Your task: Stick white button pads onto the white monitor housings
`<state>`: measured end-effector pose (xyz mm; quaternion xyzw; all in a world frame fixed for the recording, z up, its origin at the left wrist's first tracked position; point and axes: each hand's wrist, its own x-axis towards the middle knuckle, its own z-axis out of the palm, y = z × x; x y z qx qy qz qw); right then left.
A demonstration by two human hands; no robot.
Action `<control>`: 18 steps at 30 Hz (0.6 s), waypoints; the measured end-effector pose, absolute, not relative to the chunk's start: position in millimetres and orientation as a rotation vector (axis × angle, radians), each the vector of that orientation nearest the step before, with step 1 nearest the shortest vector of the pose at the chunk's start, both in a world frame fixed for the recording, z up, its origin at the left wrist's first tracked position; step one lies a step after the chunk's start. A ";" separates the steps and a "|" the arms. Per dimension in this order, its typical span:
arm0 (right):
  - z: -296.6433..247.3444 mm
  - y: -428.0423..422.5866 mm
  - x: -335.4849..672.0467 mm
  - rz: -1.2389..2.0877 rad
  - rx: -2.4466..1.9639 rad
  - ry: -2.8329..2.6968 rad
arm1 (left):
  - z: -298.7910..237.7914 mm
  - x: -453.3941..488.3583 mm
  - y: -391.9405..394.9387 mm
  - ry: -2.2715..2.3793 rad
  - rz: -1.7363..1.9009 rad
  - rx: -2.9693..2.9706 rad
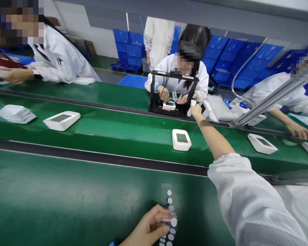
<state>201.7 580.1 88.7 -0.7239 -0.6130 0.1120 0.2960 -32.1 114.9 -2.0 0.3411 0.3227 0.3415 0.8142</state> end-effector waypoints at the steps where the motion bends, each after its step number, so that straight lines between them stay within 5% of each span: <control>1: 90.3 571.0 200.7 0.278 -1.962 -1.668 | 0.7 -33.0 115.3 0.703 0.725 0.739; 11: 90.6 431.0 158.3 0.657 -2.465 -2.526 | -0.1 -33.1 113.4 0.708 0.805 0.905; 15: 114.9 391.8 164.9 0.675 -2.359 -2.610 | 0.5 -34.7 115.1 0.726 0.878 0.951; 18: 125.1 338.3 181.4 0.354 -1.941 -2.916 | -3.0 -35.8 118.7 0.782 1.036 0.913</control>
